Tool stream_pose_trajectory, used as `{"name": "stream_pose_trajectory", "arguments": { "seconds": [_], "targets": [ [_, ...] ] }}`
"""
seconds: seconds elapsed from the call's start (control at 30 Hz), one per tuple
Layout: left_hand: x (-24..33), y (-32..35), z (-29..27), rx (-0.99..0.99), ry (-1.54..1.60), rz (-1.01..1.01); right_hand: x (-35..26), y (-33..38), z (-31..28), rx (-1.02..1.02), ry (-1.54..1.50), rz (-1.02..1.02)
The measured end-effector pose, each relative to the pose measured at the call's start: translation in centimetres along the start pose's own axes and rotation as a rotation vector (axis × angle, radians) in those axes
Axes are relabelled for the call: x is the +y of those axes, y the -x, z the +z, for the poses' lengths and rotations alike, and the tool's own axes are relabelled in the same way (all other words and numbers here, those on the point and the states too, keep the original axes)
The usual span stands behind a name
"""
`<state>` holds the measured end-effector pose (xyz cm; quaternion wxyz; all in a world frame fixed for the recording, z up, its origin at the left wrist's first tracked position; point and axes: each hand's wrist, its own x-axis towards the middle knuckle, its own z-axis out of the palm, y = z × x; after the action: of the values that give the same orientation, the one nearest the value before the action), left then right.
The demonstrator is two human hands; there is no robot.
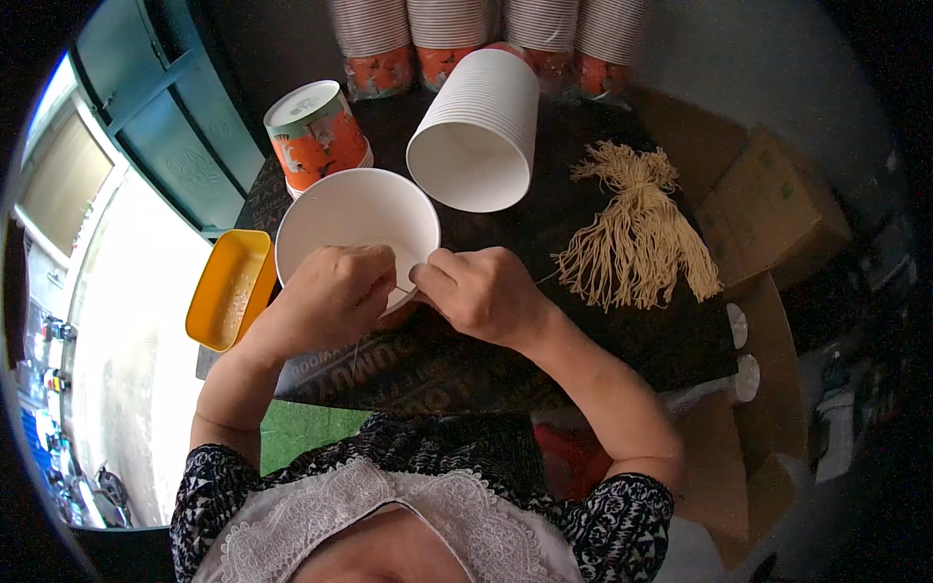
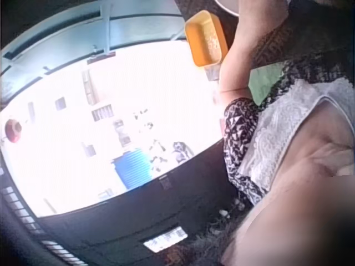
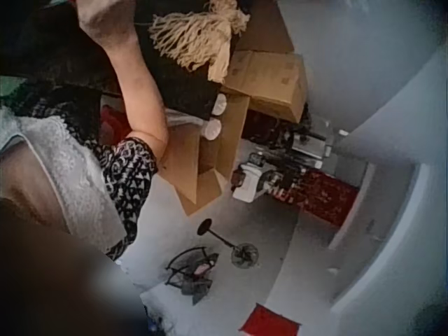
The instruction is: Threading and tying rope handles onto decorative plastic buckets in a manufacturing setting.
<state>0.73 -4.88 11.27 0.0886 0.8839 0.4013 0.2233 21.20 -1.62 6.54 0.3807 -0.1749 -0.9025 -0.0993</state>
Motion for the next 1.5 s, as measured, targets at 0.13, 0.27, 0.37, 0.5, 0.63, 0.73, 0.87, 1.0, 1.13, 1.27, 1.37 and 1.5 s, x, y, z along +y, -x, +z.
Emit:
{"name": "stream_pose_trajectory", "arguments": {
  "seconds": [0.13,0.27,0.37,0.5,0.63,0.73,0.87,1.0,1.13,1.27,1.37,1.5],
  "targets": [
    [0.9,0.0,1.5,-0.051,-0.134,-0.083,1.2,1.6,1.6,0.017,0.009,-0.033],
    [-0.3,-0.7,4.5,-0.098,-0.248,-0.043,2.7,3.8,4.2,-0.125,0.057,0.000],
    [-2.3,-1.5,6.5,-0.106,-0.179,-0.130,4.0,4.5,5.7,-0.185,0.008,0.051],
    [-5.2,-2.7,9.0,-0.131,-0.275,-0.226,5.7,5.0,7.4,-0.188,-0.018,0.138],
    [-7.4,-3.4,10.4,-0.051,-0.228,-0.306,6.2,4.8,8.5,-0.204,-0.048,0.331],
    [-7.4,-4.2,10.6,-0.045,-0.178,-0.321,6.4,5.2,8.8,-0.142,-0.009,0.416],
    [-8.5,-4.0,11.4,0.106,-0.033,-0.249,5.5,5.0,8.6,-0.060,0.142,0.357],
    [-8.5,-3.9,11.5,0.155,-0.045,-0.269,4.4,4.5,7.6,-0.100,0.250,0.263],
    [-8.1,-3.6,11.4,0.161,0.023,-0.241,4.6,4.8,7.8,-0.089,0.238,0.262],
    [-8.2,-3.2,12.0,0.238,0.217,-0.250,4.7,5.0,8.1,-0.123,0.101,0.265],
    [-8.1,-2.8,12.8,0.299,0.306,-0.237,4.6,5.4,8.5,-0.148,0.005,0.278],
    [-7.5,-2.6,13.0,0.359,0.550,-0.357,4.4,5.4,8.5,-0.149,-0.110,0.347]
  ]
}}
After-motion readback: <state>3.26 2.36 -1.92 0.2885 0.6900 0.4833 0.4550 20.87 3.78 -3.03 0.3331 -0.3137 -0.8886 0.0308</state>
